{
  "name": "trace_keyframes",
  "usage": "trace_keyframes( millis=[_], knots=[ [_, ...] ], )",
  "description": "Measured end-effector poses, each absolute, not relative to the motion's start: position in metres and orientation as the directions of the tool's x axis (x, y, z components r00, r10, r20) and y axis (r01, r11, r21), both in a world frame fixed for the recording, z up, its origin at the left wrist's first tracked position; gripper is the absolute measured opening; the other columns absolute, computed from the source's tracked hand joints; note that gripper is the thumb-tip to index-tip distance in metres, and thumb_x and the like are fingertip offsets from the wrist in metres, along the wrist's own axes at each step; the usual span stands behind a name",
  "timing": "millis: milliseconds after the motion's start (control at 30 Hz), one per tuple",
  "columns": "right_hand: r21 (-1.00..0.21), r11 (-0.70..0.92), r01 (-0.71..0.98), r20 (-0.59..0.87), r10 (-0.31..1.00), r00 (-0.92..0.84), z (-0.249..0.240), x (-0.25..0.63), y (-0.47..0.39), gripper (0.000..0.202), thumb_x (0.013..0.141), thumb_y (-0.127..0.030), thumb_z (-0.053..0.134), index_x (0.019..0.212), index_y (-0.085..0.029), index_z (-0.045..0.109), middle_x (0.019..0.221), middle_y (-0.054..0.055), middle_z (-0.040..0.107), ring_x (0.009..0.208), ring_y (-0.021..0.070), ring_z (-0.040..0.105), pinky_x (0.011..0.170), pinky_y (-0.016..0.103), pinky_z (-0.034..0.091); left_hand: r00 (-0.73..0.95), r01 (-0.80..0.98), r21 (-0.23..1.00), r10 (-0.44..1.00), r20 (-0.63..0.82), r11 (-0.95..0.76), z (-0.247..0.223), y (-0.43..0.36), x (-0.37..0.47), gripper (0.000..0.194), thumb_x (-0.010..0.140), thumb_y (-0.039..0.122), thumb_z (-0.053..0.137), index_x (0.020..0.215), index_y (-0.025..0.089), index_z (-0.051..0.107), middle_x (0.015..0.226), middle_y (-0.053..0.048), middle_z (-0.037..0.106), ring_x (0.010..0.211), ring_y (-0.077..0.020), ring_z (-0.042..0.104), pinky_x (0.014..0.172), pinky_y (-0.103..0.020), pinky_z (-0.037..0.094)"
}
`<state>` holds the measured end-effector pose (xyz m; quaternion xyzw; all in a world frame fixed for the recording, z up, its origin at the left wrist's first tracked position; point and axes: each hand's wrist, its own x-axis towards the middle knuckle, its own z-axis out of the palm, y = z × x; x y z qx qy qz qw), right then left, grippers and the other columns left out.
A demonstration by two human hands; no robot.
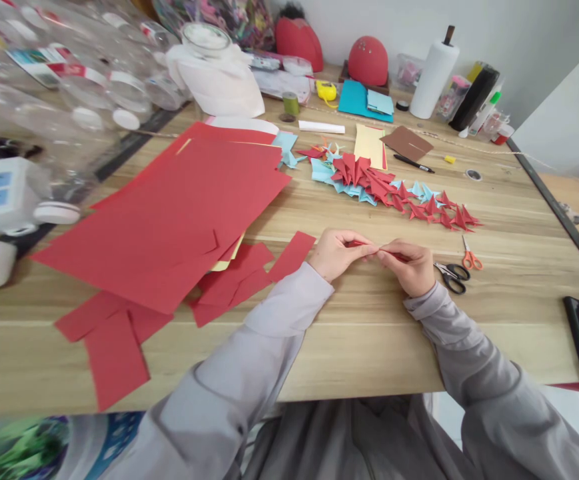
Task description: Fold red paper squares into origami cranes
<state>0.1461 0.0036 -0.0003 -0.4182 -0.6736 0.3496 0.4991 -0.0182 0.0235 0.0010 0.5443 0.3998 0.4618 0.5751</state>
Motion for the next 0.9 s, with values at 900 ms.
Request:
trace_keyframes(
  millis=[900],
  knots=[
    [-0.821,0.498,0.28,0.445,0.864,-0.234,0.0003,0.1493,0.0051,0.009,0.076,-0.024,0.065,0.074,-0.018,0.071,0.069,0.005,0.068,0.062,0.0136,0.059,0.058,0.027,0.048,0.31,-0.001,0.988,0.94,0.145,-0.152,-0.0025,0.0264,-0.0195,0.024,0.056,0.03,0.08,0.075,0.016,0.074,0.081,-0.007,0.072,0.079,-0.0189,0.065,0.077,-0.031,0.05]
  ],
)
